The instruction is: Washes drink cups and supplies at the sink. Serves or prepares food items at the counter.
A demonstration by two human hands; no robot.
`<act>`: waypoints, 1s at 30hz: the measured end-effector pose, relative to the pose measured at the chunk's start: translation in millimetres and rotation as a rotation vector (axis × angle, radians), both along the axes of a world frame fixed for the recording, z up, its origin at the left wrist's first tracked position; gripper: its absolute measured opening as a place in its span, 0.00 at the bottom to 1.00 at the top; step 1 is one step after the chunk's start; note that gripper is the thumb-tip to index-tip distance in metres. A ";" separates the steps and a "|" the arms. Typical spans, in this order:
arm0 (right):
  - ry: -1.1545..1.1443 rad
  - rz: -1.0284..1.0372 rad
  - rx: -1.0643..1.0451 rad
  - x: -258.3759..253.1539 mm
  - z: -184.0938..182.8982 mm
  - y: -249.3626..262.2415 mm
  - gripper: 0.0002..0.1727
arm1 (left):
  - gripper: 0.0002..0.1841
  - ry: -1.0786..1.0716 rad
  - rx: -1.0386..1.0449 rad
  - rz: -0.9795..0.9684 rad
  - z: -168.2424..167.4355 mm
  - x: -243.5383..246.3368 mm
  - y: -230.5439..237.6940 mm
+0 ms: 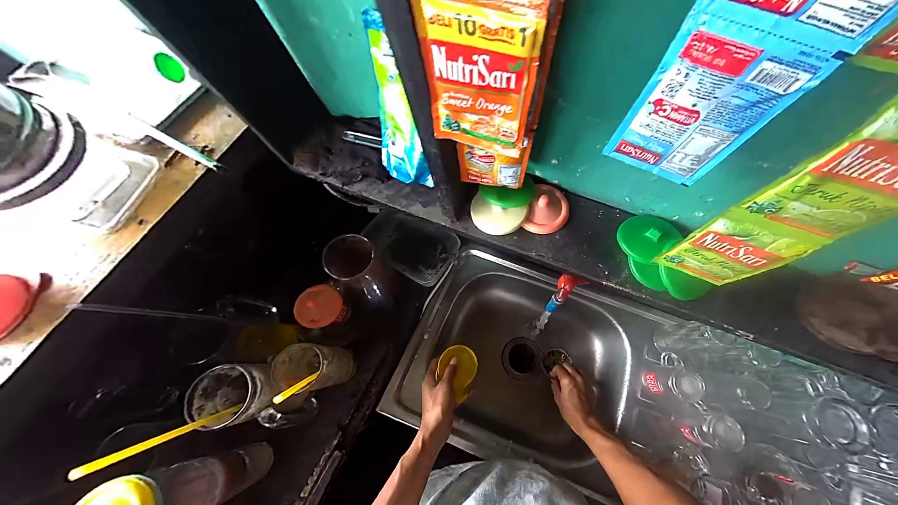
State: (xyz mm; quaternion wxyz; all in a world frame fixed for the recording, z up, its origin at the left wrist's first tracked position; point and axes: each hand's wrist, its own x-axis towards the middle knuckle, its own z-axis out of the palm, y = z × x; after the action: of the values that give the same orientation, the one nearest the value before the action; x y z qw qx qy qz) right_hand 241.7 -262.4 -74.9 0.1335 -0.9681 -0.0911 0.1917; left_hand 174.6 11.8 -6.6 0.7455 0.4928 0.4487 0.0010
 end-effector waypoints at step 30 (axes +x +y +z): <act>-0.377 0.585 0.243 -98.2 28.9 -7.1 0.09 | 0.22 0.089 0.072 0.551 -75.7 -329.2 3.9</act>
State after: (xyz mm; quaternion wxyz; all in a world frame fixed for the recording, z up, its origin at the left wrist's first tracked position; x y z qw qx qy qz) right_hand 143.5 -269.4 -46.0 0.1681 -0.8963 -0.4094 0.0280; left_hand -154.6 15.7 -82.3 0.6786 0.3781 0.5977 0.1981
